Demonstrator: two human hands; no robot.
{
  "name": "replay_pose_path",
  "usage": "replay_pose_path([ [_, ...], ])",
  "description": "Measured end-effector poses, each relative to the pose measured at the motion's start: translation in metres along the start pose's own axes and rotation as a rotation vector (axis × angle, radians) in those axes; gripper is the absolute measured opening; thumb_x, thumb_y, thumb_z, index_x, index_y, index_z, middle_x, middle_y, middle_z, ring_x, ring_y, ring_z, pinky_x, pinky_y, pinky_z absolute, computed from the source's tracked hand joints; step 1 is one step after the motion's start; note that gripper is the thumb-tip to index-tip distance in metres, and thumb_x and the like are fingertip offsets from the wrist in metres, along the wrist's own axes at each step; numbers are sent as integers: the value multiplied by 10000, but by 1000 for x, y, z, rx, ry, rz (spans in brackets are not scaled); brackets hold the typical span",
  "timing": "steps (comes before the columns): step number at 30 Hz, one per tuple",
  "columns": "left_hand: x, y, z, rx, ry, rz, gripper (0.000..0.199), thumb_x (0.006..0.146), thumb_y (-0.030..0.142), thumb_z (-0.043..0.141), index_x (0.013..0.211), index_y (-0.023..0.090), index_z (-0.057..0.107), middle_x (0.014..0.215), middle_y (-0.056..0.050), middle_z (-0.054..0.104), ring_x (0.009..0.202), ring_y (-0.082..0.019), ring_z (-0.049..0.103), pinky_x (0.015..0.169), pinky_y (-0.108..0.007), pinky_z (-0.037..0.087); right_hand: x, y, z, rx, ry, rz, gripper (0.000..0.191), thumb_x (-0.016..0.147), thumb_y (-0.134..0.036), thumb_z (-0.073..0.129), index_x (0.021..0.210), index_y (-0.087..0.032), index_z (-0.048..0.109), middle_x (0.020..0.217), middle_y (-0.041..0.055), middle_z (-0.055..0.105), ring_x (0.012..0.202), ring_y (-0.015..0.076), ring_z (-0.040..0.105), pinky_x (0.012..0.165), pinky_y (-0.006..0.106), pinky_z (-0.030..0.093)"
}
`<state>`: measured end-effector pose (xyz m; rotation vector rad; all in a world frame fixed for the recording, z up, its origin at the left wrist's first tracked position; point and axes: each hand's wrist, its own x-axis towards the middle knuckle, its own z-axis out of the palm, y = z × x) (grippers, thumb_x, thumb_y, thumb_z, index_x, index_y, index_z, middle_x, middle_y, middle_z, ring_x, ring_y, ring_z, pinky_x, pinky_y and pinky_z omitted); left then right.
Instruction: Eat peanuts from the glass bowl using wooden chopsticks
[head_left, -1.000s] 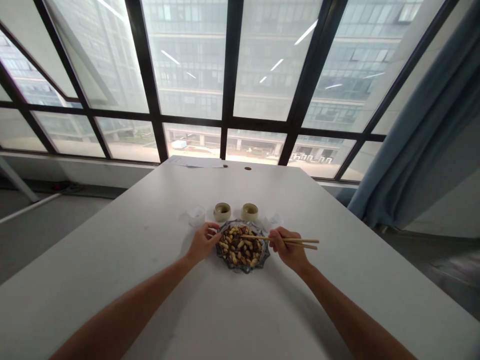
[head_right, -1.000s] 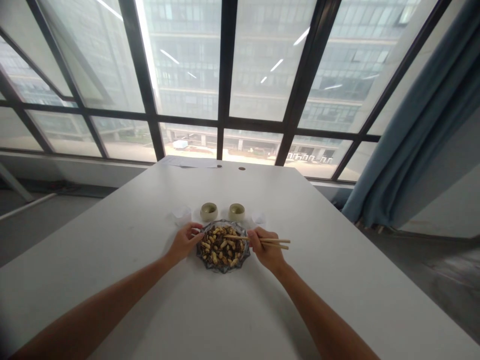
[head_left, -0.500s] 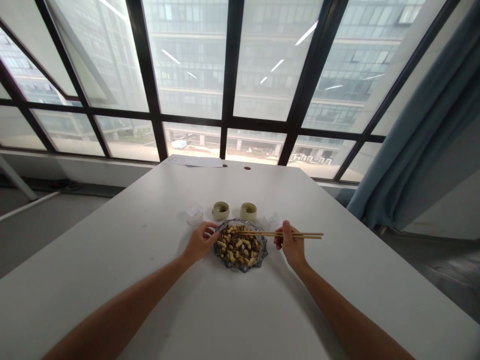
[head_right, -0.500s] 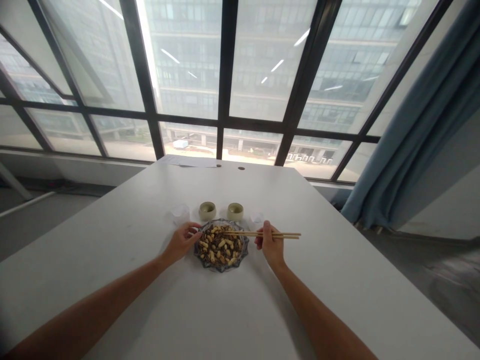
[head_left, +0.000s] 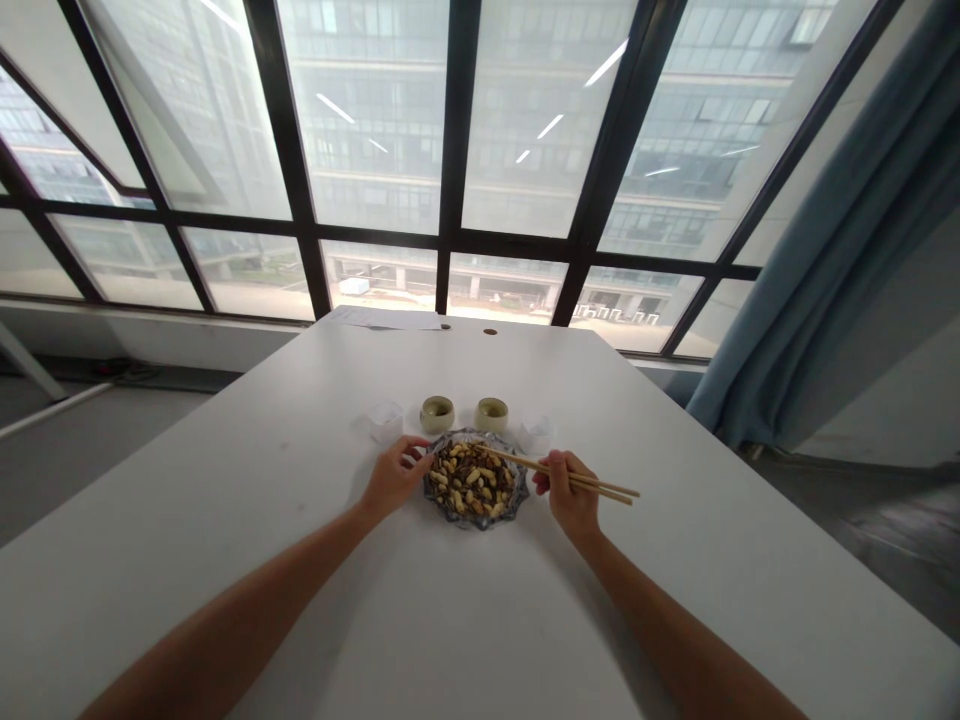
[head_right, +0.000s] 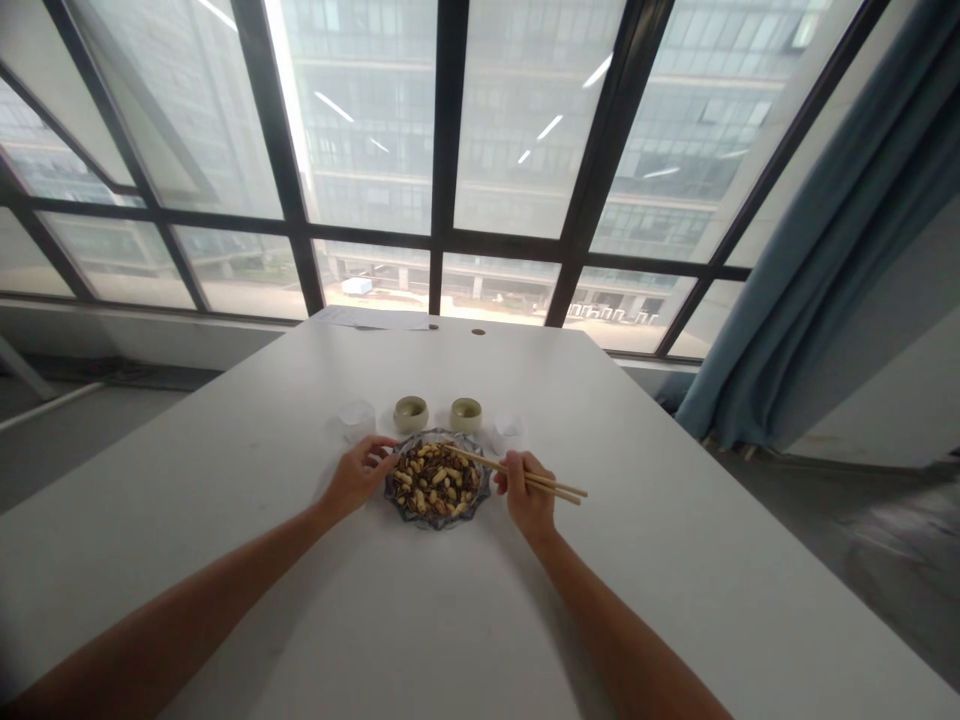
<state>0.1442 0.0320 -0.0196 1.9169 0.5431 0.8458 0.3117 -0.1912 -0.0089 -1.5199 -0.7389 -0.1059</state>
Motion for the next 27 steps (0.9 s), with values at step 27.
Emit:
replay_pose_path([
  [27, 60, -36, -47, 566, 280, 246, 764, 697, 494, 768, 1315, 188, 439, 1426, -191, 458, 1337, -368, 401, 1082, -538, 329, 3, -6, 6, 185, 107, 204, 565, 801, -714, 575, 661, -168, 596, 466, 6, 577, 357, 109, 503, 345, 219, 400],
])
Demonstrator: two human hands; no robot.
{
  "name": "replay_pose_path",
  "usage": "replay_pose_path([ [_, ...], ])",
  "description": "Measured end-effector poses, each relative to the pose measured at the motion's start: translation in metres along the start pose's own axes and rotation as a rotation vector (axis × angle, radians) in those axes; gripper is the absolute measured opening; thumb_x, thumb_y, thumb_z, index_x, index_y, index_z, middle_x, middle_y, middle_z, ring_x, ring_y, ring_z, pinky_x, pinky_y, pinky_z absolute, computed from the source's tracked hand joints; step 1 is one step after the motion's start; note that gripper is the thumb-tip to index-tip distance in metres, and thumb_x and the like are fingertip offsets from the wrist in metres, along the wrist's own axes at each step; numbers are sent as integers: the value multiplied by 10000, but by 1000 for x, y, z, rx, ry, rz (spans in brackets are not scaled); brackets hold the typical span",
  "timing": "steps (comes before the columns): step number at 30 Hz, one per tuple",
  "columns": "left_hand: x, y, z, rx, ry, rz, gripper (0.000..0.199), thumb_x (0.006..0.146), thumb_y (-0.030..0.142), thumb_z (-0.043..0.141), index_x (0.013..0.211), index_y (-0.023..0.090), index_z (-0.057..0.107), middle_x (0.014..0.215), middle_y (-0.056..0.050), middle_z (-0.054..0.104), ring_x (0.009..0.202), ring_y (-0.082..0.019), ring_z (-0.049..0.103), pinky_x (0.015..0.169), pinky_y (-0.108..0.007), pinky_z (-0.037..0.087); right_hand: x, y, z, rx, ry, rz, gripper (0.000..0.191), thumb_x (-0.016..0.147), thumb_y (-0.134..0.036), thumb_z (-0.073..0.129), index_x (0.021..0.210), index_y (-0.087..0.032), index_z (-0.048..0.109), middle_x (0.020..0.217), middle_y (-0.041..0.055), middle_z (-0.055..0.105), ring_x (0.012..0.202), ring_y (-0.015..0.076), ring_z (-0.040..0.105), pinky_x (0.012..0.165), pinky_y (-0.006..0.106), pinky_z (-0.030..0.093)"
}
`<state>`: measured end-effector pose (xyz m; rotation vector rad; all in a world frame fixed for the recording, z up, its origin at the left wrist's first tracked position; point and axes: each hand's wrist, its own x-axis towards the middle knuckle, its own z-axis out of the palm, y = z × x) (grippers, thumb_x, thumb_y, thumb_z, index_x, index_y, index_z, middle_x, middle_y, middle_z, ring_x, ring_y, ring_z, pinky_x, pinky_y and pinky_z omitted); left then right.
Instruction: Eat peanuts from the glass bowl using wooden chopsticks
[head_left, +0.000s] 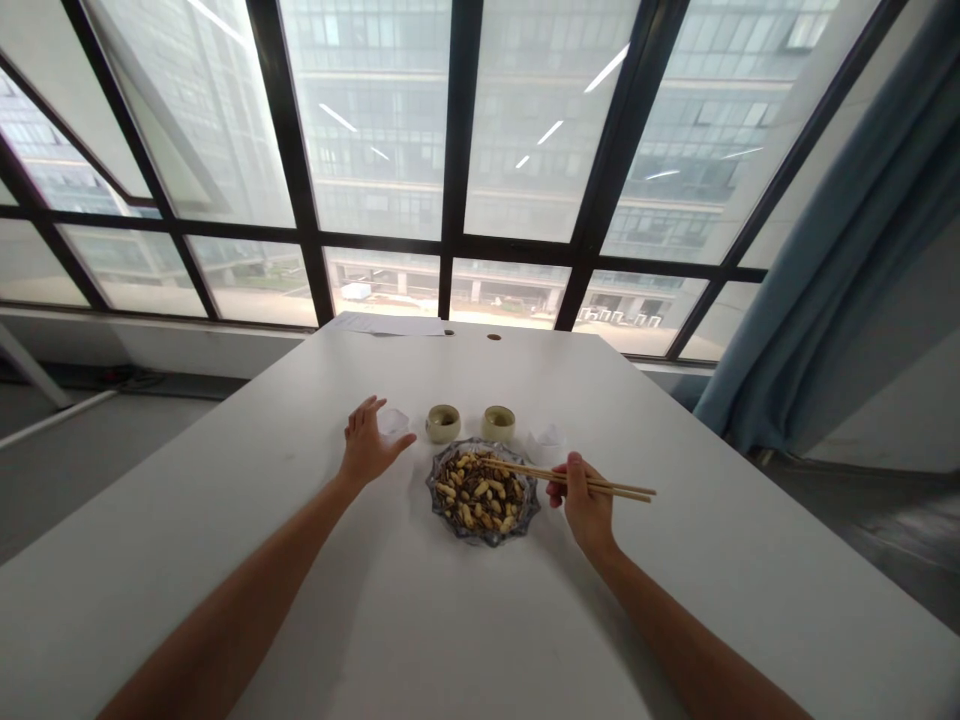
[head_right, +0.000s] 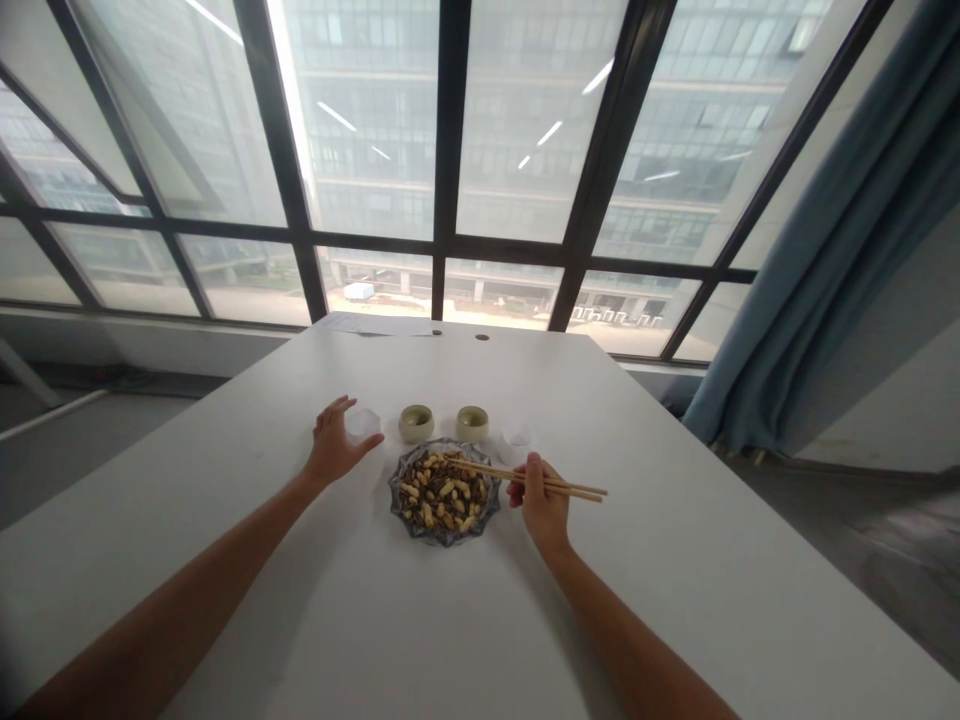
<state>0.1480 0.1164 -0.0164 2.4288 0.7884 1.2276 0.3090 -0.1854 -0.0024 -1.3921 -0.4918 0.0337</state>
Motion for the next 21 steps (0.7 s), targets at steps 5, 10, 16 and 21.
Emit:
replay_pose_path([
  [5, -11, -25, 15, -171, -16, -123, 916, 646, 525, 782, 1372, 147, 371, 1360, -207, 486, 1240, -344, 495, 1056, -523, 387, -1, 4, 1, 63, 15, 58, 562, 768, -720, 609, 667, -168, 593, 467, 11, 583, 368, 121, 513, 343, 230, 411],
  [10, -14, -26, 14, -281, -122, -287, 928, 652, 511, 769, 1403, 131, 377, 1219, -170, 583, 1083, -283, 597, 933, -430, 486, -3, 0, 1, 38, 22, 46, 564, 774, -719, 603, 671, -164, 603, 461, 11, 582, 356, 119, 506, 345, 234, 415],
  [16, -12, -16, 4, -262, -152, -300, 736, 665, 463, 760, 1281, 136, 526, 1108, -143, 653, 1009, -272, 638, 859, -393, 517, -4, -3, 0, -14, -30, 26, 570, 774, -722, 599, 664, -163, 619, 468, 15, 586, 364, 120, 510, 353, 232, 412],
  [21, -15, -12, 2, -286, -112, -221, 631, 654, 388, 767, 1209, 182, 547, 1161, -111, 642, 1019, -253, 625, 862, -383, 517, -3, 2, -3, -34, -52, 31, 544, 789, -686, 618, 680, -154, 640, 487, 19, 600, 379, 120, 521, 367, 231, 416],
])
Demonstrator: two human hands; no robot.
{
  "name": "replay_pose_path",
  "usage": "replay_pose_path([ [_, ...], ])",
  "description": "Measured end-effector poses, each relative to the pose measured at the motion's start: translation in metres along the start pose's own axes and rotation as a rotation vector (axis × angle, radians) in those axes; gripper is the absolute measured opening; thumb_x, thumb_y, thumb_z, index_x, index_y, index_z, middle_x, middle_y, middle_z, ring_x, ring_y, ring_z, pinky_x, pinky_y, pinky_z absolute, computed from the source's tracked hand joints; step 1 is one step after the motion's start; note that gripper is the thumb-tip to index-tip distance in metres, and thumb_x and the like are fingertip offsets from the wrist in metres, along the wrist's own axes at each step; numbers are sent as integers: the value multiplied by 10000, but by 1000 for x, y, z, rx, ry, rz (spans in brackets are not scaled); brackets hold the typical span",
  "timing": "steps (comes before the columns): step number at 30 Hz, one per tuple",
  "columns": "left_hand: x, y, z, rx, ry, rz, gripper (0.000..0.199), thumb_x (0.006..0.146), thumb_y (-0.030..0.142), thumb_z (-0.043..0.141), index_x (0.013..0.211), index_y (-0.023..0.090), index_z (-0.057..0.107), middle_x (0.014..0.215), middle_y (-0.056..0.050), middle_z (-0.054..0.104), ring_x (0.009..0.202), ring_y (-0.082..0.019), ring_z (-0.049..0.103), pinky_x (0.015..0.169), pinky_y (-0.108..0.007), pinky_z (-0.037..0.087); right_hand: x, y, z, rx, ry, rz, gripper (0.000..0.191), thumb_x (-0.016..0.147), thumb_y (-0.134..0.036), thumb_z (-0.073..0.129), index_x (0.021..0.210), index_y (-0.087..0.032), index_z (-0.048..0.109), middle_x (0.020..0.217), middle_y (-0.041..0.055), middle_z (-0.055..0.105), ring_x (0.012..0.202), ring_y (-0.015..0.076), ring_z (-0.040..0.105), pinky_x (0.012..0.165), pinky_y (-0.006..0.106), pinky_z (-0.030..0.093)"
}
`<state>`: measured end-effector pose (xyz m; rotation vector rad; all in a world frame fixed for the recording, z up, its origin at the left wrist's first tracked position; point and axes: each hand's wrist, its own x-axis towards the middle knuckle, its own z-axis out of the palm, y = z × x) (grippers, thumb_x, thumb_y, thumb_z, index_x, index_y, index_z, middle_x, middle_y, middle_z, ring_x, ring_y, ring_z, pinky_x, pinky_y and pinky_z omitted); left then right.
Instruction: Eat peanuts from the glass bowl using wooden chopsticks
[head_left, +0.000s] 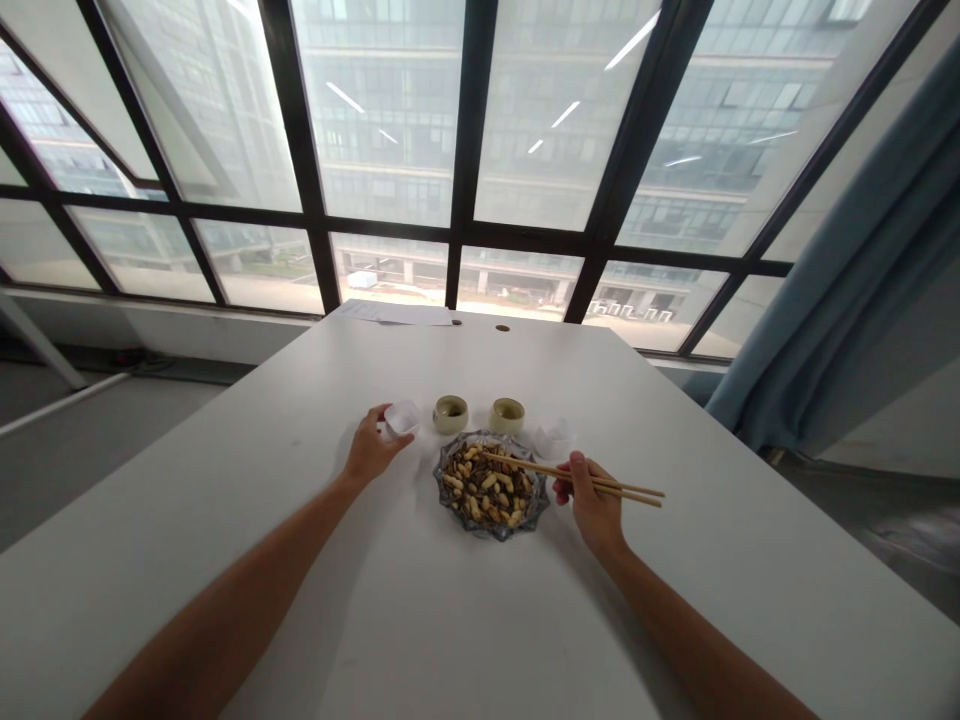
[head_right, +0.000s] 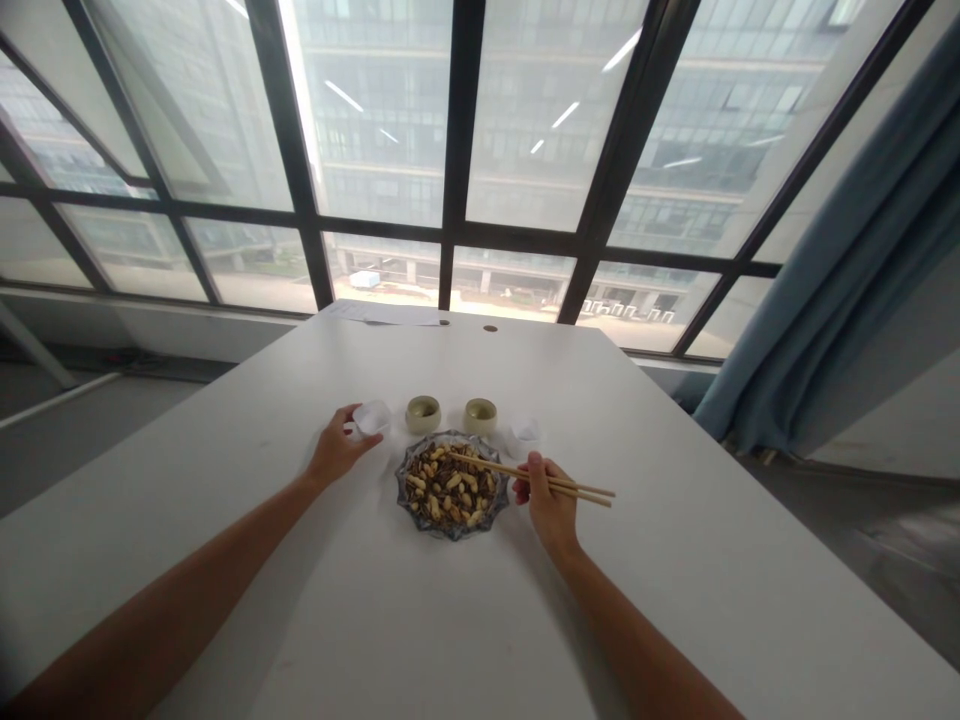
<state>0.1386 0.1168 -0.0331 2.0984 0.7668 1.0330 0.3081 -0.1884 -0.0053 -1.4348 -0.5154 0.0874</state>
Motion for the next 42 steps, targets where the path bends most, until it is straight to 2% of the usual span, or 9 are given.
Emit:
replay_pose_path([
  [7, -4, 6, -1, 78, 56, 191, 576, 673, 214, 741, 1211, 210, 537, 1239, -107, 612, 1176, -283, 552, 969, -440, 481, -1, -6, 0, -53, -54, -21, 539, 775, -677, 642, 662, -151, 677, 488, 22, 602, 386, 121, 521, 373, 239, 420],
  [14, -4, 11, -4, 111, 43, 241, 568, 678, 162, 713, 1219, 208, 546, 1265, -101, 611, 1205, -287, 542, 1049, -463, 433, -3, -9, 3, -34, -66, -31, 538, 777, -683, 632, 662, -159, 668, 487, 18, 602, 380, 119, 513, 367, 239, 410],
  [28, 8, -6, -2, 203, 44, -137, 845, 713, 422, 734, 1419, 134, 372, 1164, -173, 647, 1105, -325, 613, 980, -476, 435, -1, -5, 4, 47, 19, 11, 553, 763, -691, 642, 673, -146, 663, 473, 12, 586, 369, 107, 504, 360, 225, 402],
  [30, 10, -1, -4, 242, 66, -100, 877, 708, 432, 741, 1433, 131, 350, 1266, -207, 606, 1182, -357, 568, 1018, -515, 396, -1, -5, 4, 41, 21, 4, 545, 773, -683, 638, 674, -147, 659, 481, 13, 591, 375, 109, 512, 366, 226, 408],
  [33, 9, 19, -2, 327, 102, 114, 797, 741, 423, 722, 1412, 150, 390, 1404, -216, 516, 1310, -376, 461, 1096, -545, 301, -1, -5, 5, 33, 23, 1, 541, 778, -678, 636, 677, -147, 657, 487, 13, 594, 379, 111, 518, 372, 228, 414],
  [35, 9, 37, 4, 377, 7, 282, 676, 801, 389, 671, 1388, 155, 431, 1408, -194, 524, 1326, -348, 453, 1127, -538, 260, -1, -4, 5, 41, 26, 4, 546, 777, -682, 634, 681, -146, 658, 481, 9, 588, 377, 110, 515, 369, 227, 412],
  [37, 12, 54, 13, 395, -184, 417, 552, 846, 321, 614, 1359, 177, 470, 1407, -154, 541, 1312, -306, 477, 1135, -508, 276, 0, -3, 5, 47, 31, 9, 555, 773, -691, 629, 685, -144, 658, 475, 6, 585, 371, 108, 508, 362, 224, 407],
  [39, 17, 66, 25, 393, -299, 467, 542, 834, 270, 611, 1350, 168, 481, 1418, -145, 532, 1301, -292, 487, 1124, -479, 325, 1, -1, 4, 39, 32, 12, 561, 770, -695, 629, 686, -141, 660, 473, 7, 586, 368, 106, 505, 360, 222, 407],
  [42, 26, 74, 43, 342, -360, 443, 603, 805, 235, 623, 1378, 154, 452, 1428, -151, 512, 1331, -285, 453, 1120, -452, 368, 3, 2, 1, 30, 32, 14, 556, 777, -686, 629, 684, -139, 669, 473, 11, 588, 370, 106, 505, 357, 221, 405],
])
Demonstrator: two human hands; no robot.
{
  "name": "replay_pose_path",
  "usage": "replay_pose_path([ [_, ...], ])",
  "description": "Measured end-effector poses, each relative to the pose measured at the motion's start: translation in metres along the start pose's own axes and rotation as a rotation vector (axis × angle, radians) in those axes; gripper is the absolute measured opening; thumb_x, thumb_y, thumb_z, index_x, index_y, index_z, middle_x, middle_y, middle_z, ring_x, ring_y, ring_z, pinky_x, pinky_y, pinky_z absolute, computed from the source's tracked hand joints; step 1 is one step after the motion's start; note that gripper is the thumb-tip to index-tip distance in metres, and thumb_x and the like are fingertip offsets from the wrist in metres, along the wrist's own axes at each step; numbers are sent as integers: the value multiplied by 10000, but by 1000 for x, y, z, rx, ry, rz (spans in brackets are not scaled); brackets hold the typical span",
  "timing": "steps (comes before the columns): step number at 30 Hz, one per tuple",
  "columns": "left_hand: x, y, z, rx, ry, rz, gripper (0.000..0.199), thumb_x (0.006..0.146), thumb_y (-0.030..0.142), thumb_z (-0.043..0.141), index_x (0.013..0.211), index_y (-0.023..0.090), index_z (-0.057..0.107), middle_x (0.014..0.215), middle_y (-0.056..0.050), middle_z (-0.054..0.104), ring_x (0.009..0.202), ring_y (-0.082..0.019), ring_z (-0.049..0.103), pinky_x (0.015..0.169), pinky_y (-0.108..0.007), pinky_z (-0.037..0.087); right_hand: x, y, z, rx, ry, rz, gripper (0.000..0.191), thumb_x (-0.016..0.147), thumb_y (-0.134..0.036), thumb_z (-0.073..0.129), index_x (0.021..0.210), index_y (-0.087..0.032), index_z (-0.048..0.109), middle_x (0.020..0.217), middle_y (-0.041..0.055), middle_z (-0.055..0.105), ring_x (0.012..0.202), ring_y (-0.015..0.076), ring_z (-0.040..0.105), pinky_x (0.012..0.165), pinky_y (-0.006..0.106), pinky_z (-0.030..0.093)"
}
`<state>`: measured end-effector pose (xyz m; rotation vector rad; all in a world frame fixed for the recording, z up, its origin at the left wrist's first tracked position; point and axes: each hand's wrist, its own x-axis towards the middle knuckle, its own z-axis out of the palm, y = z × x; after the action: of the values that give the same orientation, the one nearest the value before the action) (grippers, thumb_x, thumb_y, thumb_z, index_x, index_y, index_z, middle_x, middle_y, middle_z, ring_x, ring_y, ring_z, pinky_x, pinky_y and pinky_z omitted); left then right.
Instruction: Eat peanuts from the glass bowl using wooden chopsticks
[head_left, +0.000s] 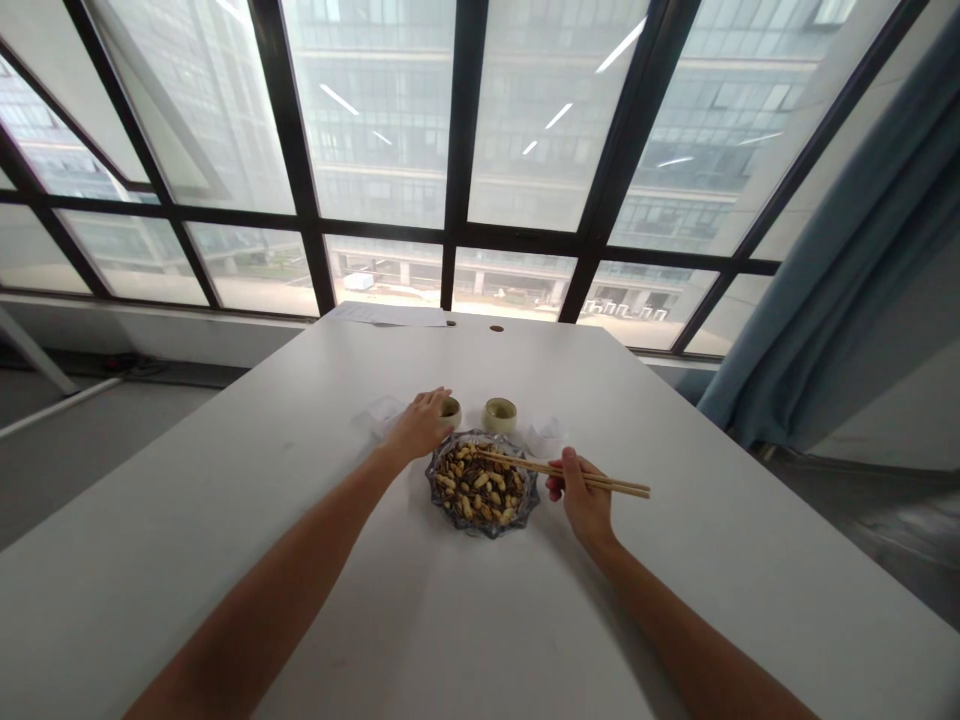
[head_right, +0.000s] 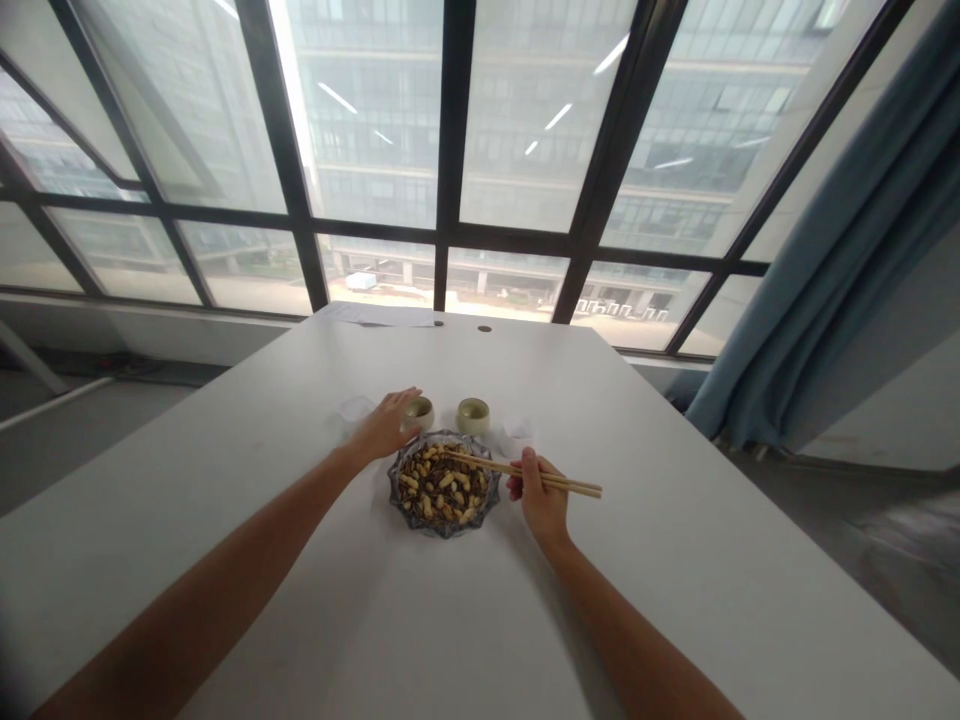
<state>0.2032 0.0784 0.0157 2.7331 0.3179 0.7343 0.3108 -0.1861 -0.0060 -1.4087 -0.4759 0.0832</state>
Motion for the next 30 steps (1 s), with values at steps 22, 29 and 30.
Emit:
replay_pose_path([
  [22, -1, -18, 19, -35, 50, 177, 657, 741, 44, 628, 1358, 175, 443, 1327, -115, 557, 1260, -264, 475, 1064, -457, 453, 4, 7, -2, -12, -119, 44, 565, 757, -698, 639, 619, -150, 644, 445, 15, 575, 330, 102, 480, 311, 214, 388],
  [29, -9, -17, 22, -79, 84, 156, 668, 712, 12, 587, 1346, 177, 458, 1307, -111, 564, 1245, -269, 488, 1080, -486, 444, 6, 7, -4, -7, -146, 86, 575, 736, -715, 646, 616, -153, 640, 433, 11, 565, 325, 98, 463, 310, 212, 372],
  [30, -11, -16, 21, -86, 81, 164, 673, 708, 6, 575, 1346, 185, 459, 1308, -106, 563, 1251, -266, 486, 1080, -487, 443, 5, 6, -4, -11, -148, 87, 575, 736, -714, 646, 613, -152, 640, 432, 10, 563, 326, 95, 459, 309, 209, 365],
])
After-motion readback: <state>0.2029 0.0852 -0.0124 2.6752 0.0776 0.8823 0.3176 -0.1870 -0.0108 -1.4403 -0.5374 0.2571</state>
